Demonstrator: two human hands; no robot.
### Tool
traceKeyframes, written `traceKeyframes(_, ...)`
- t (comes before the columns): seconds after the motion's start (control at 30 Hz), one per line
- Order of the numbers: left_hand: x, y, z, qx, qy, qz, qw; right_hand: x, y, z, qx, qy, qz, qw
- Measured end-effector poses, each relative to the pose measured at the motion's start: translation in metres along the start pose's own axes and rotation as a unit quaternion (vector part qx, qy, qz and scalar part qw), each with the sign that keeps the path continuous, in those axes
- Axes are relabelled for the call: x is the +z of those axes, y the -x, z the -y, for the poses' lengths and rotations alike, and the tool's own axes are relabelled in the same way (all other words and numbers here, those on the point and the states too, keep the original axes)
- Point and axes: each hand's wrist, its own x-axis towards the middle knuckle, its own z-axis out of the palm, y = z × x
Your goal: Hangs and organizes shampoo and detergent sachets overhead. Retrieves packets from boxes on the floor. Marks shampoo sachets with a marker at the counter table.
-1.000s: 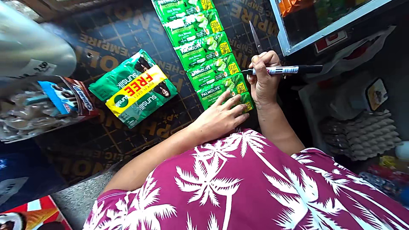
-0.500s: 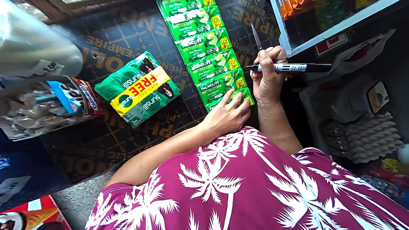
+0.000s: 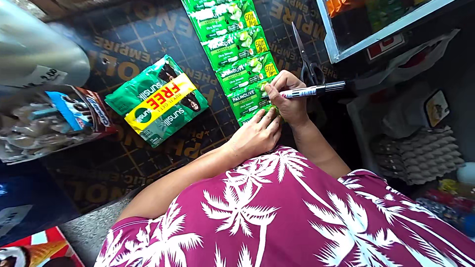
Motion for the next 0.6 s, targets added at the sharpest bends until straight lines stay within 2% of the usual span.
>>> traceKeyframes(0.17, 0.0005, 0.0007, 0.0018, 0.003, 0.008, -0.006, 1.0, 0.0016, -0.0007, -0.0039, -0.019, 0.03, 0.01, 0.999)
traceKeyframes(0.6, 0.0008, 0.0026, 0.0022, 0.001, 0.006, -0.006, 1.0, 0.0036, -0.0009, -0.0001, -0.002, 0.072, 0.016, 0.997)
